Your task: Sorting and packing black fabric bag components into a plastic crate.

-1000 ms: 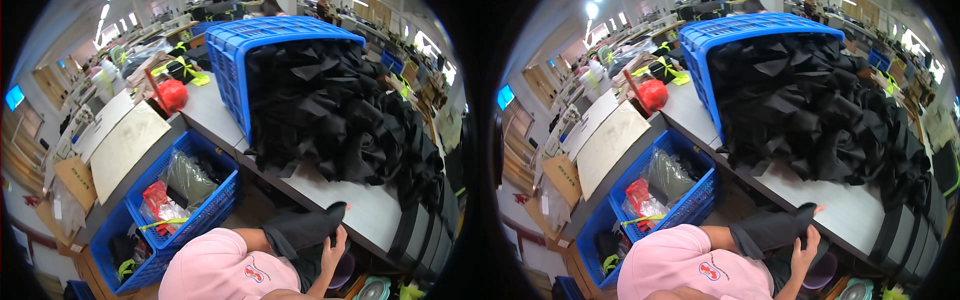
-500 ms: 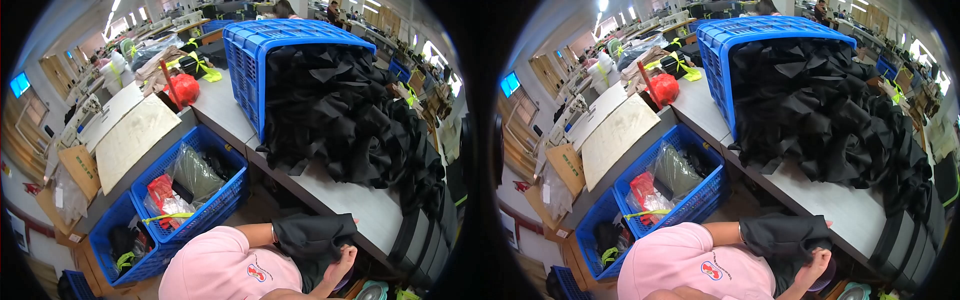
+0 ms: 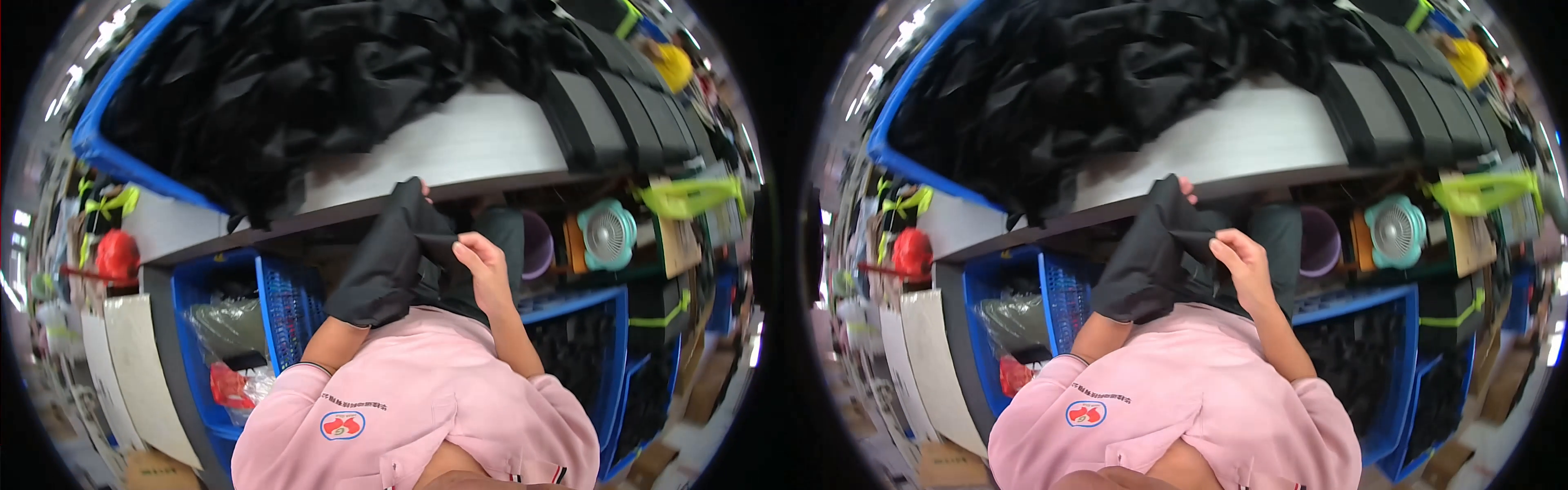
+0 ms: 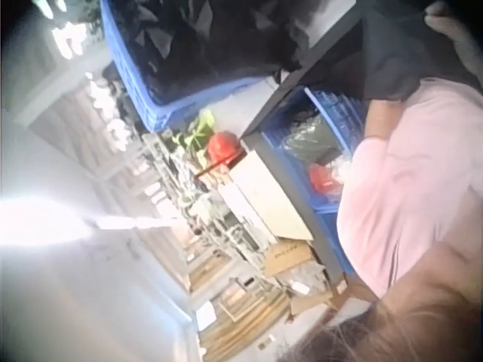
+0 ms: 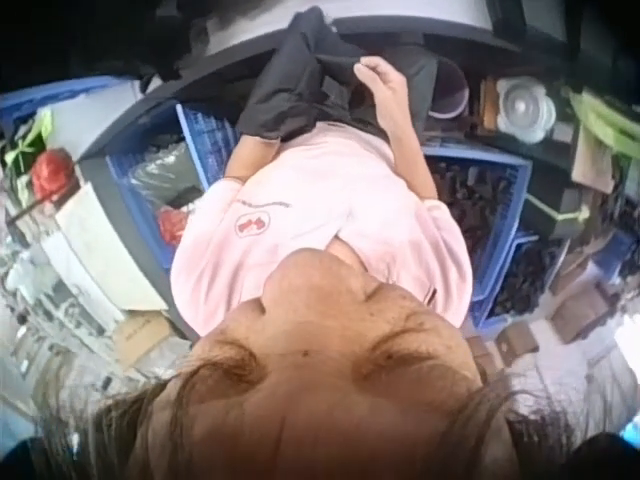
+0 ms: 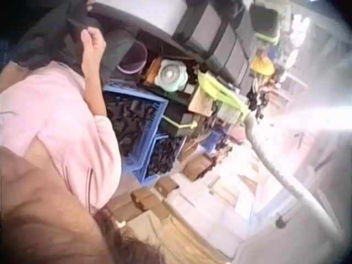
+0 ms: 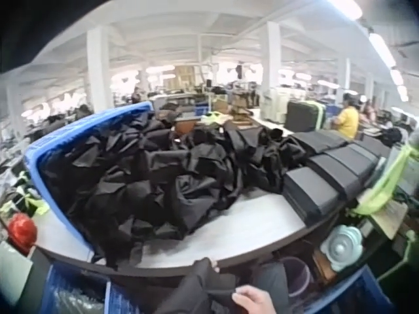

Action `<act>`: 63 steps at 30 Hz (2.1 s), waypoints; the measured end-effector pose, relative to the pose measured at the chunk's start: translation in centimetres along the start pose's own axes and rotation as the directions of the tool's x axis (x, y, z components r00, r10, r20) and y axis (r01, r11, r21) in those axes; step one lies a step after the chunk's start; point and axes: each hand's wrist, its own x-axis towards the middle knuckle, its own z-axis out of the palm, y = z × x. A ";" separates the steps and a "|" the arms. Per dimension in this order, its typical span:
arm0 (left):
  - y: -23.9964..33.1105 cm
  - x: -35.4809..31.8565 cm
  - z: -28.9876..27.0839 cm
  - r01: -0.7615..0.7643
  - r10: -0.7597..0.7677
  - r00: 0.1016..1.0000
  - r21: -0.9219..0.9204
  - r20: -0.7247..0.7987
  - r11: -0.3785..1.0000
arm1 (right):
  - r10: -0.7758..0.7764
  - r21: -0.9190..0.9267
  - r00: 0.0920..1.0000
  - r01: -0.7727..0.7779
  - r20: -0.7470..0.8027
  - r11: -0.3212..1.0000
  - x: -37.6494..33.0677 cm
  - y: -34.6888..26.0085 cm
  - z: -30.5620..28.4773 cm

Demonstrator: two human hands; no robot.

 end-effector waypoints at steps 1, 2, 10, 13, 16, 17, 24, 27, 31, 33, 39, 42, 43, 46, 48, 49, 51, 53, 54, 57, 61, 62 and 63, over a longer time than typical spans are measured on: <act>0.4 0.7 -0.4 0.015 -0.015 1.000 0.017 0.004 1.000 | -0.006 0.009 1.000 0.006 -0.017 1.000 -0.2 0.1 0.0; 0.0 0.7 -0.6 0.021 -0.021 1.000 0.038 0.004 0.999 | -0.014 0.018 1.000 0.015 -0.024 1.000 -0.3 0.2 -0.2; -2.8 3.0 -2.2 -0.074 0.092 0.994 0.235 -0.066 0.969 | 0.113 0.140 0.989 -0.099 -0.093 0.985 -1.7 0.2 -1.9; -3.7 2.2 -3.1 -0.125 0.161 0.983 0.322 -0.087 0.938 | 0.160 0.134 0.984 -0.168 0.073 0.977 -2.4 0.1 -2.1; -4.6 -0.6 -4.3 -0.180 0.241 0.965 0.414 -0.099 0.892 | 0.048 0.339 0.992 -0.084 0.116 0.937 -3.8 -2.2 -3.6; -4.9 -0.8 -4.4 -0.201 0.271 0.957 0.442 -0.101 0.874 | -0.084 0.431 0.996 0.062 0.032 0.900 -3.7 -1.7 -4.4; -4.2 4.0 -6.4 -0.332 0.478 0.875 0.619 -0.081 0.712 | -0.071 0.466 0.991 0.118 -0.118 0.877 1.4 -5.1 -7.0; -4.2 5.2 -7.3 -0.389 0.582 0.810 0.682 -0.067 0.620 | -0.071 0.255 0.977 0.123 -0.203 0.959 2.2 -5.9 -7.4; -1.1 8.1 -5.4 -0.562 0.600 0.790 0.539 0.125 0.627 | -0.491 -0.274 0.825 0.422 -0.280 0.864 0.1 -4.3 -5.5; 0.4 8.1 -4.5 -0.467 0.647 0.745 0.821 0.165 0.328 | -0.659 -0.711 0.748 0.421 -0.079 0.563 -0.7 -4.3 -5.2; -0.6 7.1 -5.7 -0.200 0.633 0.740 0.973 0.228 -0.116 | -0.790 -0.929 0.574 0.369 0.217 0.012 3.1 -1.9 -6.6; -1.8 6.9 -7.4 -0.252 0.659 0.746 0.956 0.093 0.150 | -0.806 -0.963 0.567 0.271 0.167 -0.009 4.6 -0.6 -8.2; -1.9 7.1 -8.0 -0.266 0.661 0.749 0.934 0.046 0.237 | -0.769 -0.970 0.627 0.239 0.124 0.038 4.7 -0.3 -8.5; -1.0 8.1 -10.3 -0.301 0.649 0.754 0.825 -0.102 0.479 | -0.653 -0.953 0.757 0.190 -0.011 0.236 5.0 0.3 -9.4; 0.1 9.4 -12.0 -0.323 0.624 0.756 0.716 -0.198 0.619 | -0.005 -0.067 0.982 -0.008 -0.191 0.998 5.4 -1.0 -10.1; 0.2 9.9 -12.8 -0.333 0.601 0.761 0.649 -0.243 0.684 | 0.162 0.251 0.973 -0.117 -0.166 0.961 5.3 -2.5 -10.0; -1.5 10.2 -13.6 -0.344 0.542 0.776 0.504 -0.323 0.792 | 0.172 0.254 0.960 -0.115 -0.219 0.960 5.8 -1.4 -10.5; -1.9 11.0 -14.3 -0.362 0.487 0.782 0.351 -0.390 0.863 | -0.030 -0.181 0.949 -0.028 -0.312 0.983 6.4 -0.5 -10.7; -2.4 10.8 -14.6 -0.371 0.456 0.785 0.272 -0.419 0.888 | -0.333 -0.596 0.876 0.068 -0.348 0.800 6.3 0.1 -10.3; -2.0 11.1 -14.3 -0.376 0.488 0.768 0.324 -0.416 0.868 | -0.586 -0.820 0.785 0.194 -0.200 0.539 6.9 -0.7 -8.8; -0.8 10.6 -12.0 -0.299 0.485 0.776 0.443 -0.403 0.845 | -0.472 -0.790 0.881 0.278 -0.017 0.547 6.4 -0.6 -10.5; -0.5 10.3 -11.6 -0.267 0.456 0.786 0.437 -0.417 0.859 | -0.351 -0.668 0.936 0.245 -0.027 0.703 6.3 -1.1 -10.6; -0.4 10.1 -11.3 -0.234 0.426 0.795 0.430 -0.432 0.872 | -0.195 -0.567 0.974 0.098 -0.112 0.818 6.0 -1.8 -10.8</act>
